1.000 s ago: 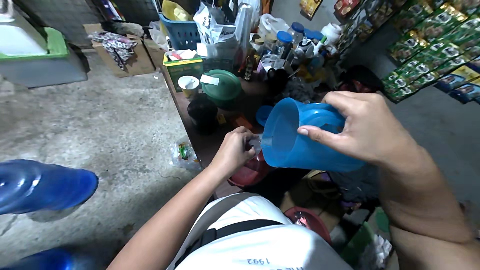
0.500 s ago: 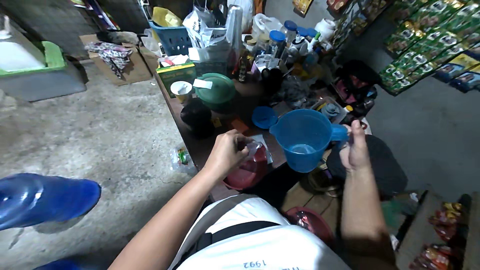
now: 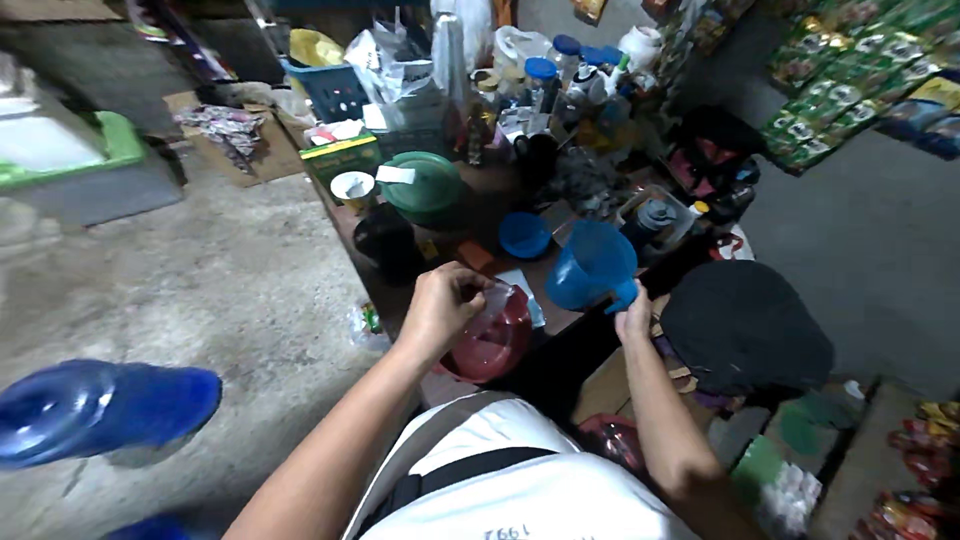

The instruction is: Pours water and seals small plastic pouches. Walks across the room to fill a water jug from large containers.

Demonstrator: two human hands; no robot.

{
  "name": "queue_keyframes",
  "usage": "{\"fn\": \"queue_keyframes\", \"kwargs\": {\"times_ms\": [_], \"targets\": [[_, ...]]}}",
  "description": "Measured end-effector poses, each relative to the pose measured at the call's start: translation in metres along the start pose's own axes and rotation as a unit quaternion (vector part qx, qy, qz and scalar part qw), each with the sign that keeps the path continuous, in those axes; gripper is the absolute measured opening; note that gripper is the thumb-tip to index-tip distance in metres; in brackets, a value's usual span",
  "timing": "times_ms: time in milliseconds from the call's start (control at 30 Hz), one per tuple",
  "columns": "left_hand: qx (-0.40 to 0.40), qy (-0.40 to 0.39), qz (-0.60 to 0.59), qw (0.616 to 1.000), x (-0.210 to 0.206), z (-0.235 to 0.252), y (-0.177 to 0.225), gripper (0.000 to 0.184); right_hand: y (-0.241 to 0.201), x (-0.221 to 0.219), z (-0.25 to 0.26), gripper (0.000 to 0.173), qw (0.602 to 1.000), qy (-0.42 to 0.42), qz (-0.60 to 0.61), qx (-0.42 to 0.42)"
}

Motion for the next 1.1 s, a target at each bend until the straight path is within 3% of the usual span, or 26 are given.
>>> {"fn": "queue_keyframes", "kwargs": {"times_ms": [100,167,233,300,400,433,533,600,733,867,1033,1100], "targets": [[0.001,-0.002,-0.001,1.000,0.002,-0.002,0.000,0.012,-0.047,0.008,-0.009,0.040,0.979,0.016,-0.138,0.148],[-0.001,0.000,-0.003,1.000,0.001,-0.002,0.000,0.012,-0.086,-0.012,-0.037,0.039,0.959,-0.034,-0.167,0.228],[-0.002,0.003,-0.005,1.000,0.000,-0.002,-0.001,0.013,-0.110,-0.057,-0.089,0.032,0.924,-0.178,-0.188,0.280],[-0.003,0.002,-0.014,1.000,-0.001,-0.003,-0.001,0.018,-0.115,-0.105,-0.152,0.031,0.859,-0.351,-0.186,0.321],[-0.007,-0.002,-0.038,0.999,-0.003,-0.004,0.002,0.029,-0.105,-0.146,-0.214,0.056,0.788,-0.496,-0.183,0.316],[-0.009,-0.003,-0.041,0.999,-0.003,-0.005,0.002,0.029,-0.104,-0.152,-0.221,0.054,0.780,-0.509,-0.180,0.316],[-0.019,-0.001,-0.035,0.999,-0.001,-0.007,0.004,0.025,-0.115,-0.158,-0.227,0.017,0.781,-0.502,-0.148,0.342],[-0.032,0.000,-0.026,0.999,0.001,-0.009,0.004,0.020,-0.119,-0.158,-0.227,0.007,0.784,-0.492,-0.140,0.352],[-0.102,-0.005,0.006,0.995,0.004,-0.013,0.008,0.023,-0.121,-0.158,-0.227,0.006,0.790,-0.495,-0.137,0.334],[-0.181,0.033,0.031,0.983,0.012,-0.015,0.017,0.006,-0.126,-0.157,-0.230,0.006,0.791,-0.502,-0.133,0.323],[-0.217,0.033,0.030,0.975,0.020,-0.013,0.027,0.004,-0.133,-0.155,-0.231,0.007,0.802,-0.511,-0.108,0.290],[-0.222,0.025,0.024,0.975,0.019,-0.014,0.029,0.005,-0.129,-0.157,-0.231,0.017,0.796,-0.517,-0.126,0.289]]}}
Point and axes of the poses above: each hand's wrist, its own z-axis towards the middle knuckle, its own x-axis out of the back of the hand, y = z × x, the point moved 10 cm from there along z, towards the middle knuckle, and after that the axes turned 10 degrees about y, right-handed, at the moved point
